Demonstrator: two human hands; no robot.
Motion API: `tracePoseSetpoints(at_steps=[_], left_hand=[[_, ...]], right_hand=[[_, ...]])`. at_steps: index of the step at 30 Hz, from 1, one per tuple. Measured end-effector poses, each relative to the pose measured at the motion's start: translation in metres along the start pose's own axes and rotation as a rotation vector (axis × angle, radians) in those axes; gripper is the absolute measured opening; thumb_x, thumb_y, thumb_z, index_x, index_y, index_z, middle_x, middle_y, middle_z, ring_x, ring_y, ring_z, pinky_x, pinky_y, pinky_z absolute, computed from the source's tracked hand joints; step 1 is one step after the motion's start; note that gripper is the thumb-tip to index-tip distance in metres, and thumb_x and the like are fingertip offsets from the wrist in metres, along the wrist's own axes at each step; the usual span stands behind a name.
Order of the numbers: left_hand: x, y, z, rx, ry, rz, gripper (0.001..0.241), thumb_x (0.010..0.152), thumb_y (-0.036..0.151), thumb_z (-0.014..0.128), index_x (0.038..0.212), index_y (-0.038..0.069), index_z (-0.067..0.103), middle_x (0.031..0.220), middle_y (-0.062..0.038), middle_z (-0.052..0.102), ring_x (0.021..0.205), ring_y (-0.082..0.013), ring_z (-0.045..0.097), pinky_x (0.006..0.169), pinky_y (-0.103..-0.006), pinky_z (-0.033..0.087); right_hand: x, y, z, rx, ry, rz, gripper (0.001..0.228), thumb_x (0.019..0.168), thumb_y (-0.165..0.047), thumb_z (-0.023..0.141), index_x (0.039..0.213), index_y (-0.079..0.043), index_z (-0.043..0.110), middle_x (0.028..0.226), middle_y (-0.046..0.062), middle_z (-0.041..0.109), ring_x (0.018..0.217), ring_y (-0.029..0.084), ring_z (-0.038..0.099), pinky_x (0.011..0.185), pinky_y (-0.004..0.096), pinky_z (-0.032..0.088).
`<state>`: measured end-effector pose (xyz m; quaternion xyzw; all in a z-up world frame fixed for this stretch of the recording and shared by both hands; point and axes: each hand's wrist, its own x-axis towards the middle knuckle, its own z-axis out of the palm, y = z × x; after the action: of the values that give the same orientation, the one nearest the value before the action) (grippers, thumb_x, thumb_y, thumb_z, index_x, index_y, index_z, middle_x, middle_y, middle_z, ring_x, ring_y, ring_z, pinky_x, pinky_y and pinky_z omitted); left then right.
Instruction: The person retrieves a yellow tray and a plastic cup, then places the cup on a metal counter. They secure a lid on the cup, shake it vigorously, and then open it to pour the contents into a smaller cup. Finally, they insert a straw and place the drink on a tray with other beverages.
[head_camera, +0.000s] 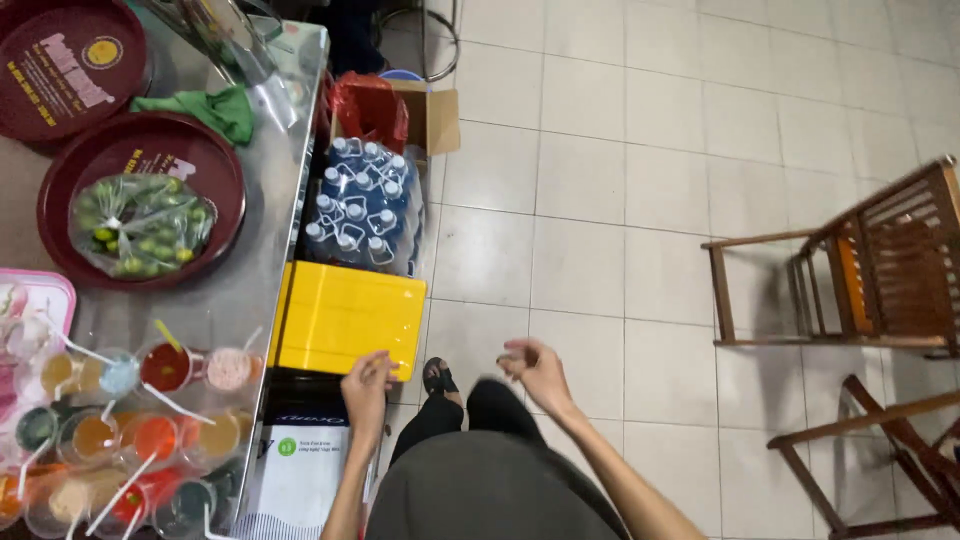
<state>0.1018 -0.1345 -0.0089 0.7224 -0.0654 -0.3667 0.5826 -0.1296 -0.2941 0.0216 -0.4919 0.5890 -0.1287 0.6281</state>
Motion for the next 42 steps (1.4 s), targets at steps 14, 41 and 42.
tracePoseSetpoints(at_steps=[14, 41, 42], left_hand=[[0.203, 0.078, 0.121, 0.045, 0.209, -0.163, 0.031, 0.097, 0.022, 0.068, 0.121, 0.003, 0.07, 0.1, -0.018, 0.075, 0.084, -0.0256, 0.067, 0.074, -0.0331, 0.053], [0.257, -0.013, 0.171, -0.316, 0.638, -0.42, 0.02, 0.095, 0.017, 0.067, 0.11, 0.006, 0.075, 0.083, -0.011, 0.076, 0.066, -0.017, 0.063, 0.068, -0.0287, 0.054], [0.239, -0.025, 0.167, -0.341, 0.671, -0.412, 0.02, 0.095, 0.017, 0.067, 0.11, 0.006, 0.075, 0.083, -0.011, 0.076, 0.066, -0.017, 0.063, 0.068, -0.0287, 0.054]], right_hand=[[0.359, -0.152, 0.027, -0.355, -0.091, -0.121, 0.057, 0.076, -0.002, 0.078, 0.129, 0.004, 0.056, 0.092, 0.016, 0.067, 0.075, 0.022, 0.071, 0.07, 0.036, 0.059], [0.583, -0.152, 0.192, -0.666, -0.479, -0.097, 0.031, 0.096, -0.024, 0.052, 0.105, -0.006, 0.076, 0.088, 0.01, 0.076, 0.06, 0.021, 0.068, 0.05, 0.033, 0.053], [0.553, -0.141, 0.182, -0.686, -0.51, -0.118, 0.031, 0.096, -0.024, 0.052, 0.105, -0.006, 0.076, 0.088, 0.01, 0.076, 0.06, 0.021, 0.068, 0.05, 0.033, 0.053]])
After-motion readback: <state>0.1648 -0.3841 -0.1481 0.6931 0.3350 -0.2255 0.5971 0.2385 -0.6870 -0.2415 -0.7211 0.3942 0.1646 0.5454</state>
